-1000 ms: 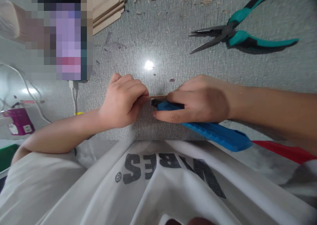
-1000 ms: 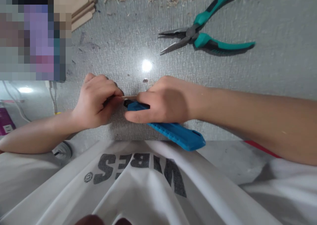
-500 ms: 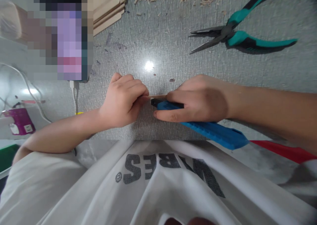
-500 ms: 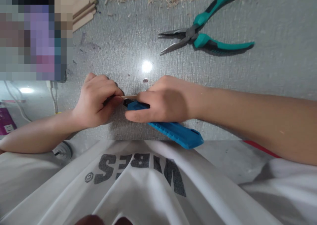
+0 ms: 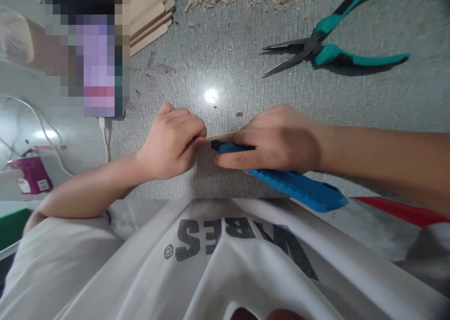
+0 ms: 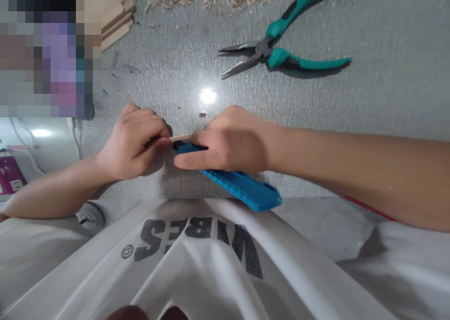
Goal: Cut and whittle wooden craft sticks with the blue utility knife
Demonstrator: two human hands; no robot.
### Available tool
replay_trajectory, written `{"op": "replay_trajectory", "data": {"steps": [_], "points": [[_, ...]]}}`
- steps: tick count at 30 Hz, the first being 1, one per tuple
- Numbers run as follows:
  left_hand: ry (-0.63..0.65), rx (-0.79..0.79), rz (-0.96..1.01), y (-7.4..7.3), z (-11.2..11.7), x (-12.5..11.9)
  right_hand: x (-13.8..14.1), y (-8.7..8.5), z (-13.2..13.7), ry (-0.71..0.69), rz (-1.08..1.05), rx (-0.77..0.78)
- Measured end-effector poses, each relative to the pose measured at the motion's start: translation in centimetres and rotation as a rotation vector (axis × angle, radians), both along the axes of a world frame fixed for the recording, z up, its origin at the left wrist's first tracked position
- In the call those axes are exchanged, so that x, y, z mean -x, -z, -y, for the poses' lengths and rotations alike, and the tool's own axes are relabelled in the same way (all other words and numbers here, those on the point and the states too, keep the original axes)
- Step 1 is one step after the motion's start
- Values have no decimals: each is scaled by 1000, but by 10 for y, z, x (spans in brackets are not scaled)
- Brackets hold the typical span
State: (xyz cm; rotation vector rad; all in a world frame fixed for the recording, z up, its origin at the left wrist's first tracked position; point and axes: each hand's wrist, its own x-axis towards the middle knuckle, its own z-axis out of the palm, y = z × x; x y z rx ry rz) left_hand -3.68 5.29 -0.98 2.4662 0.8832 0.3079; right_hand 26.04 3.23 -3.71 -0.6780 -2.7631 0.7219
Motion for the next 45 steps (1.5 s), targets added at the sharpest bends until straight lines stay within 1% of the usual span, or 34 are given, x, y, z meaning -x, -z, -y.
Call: {"op": "replay_trajectory", "data": {"steps": [3,5,7,13,18,21,24,30,35,38,41,43,45], "points": [[26,8,-18,-1,-3,1,-2,2,-1,-42,-39,-134],[23,18,-44,-1,-3,1,-3,4,-2,-49,-62,-173],[15,24,-62,-1,-3,1,-3,4,-3,-52,-64,-181],[5,30,-62,-2,0,1,-4,3,-1,-71,20,-199],[21,33,-69,-4,0,0,-7,11,-2,-58,-111,-228],[23,21,-57,-5,-1,0,-8,14,-3,-65,-137,-236],[31,20,-49,-5,-1,-1,-8,13,-4,-81,-142,-244],[28,23,-63,-5,-1,-1,-8,8,-4,-89,-102,-183],[29,16,-70,-4,-1,0,-7,6,-3,-92,-101,-215],[37,-5,-60,-3,-2,1,-6,3,-2,-82,-70,-215],[18,-36,-33,1,0,2,-3,1,-1,-87,-31,-196],[1,-104,-16,6,4,1,-1,1,-1,-77,-13,-159],[-12,-235,31,12,8,0,0,3,0,-59,-12,-161]]}}
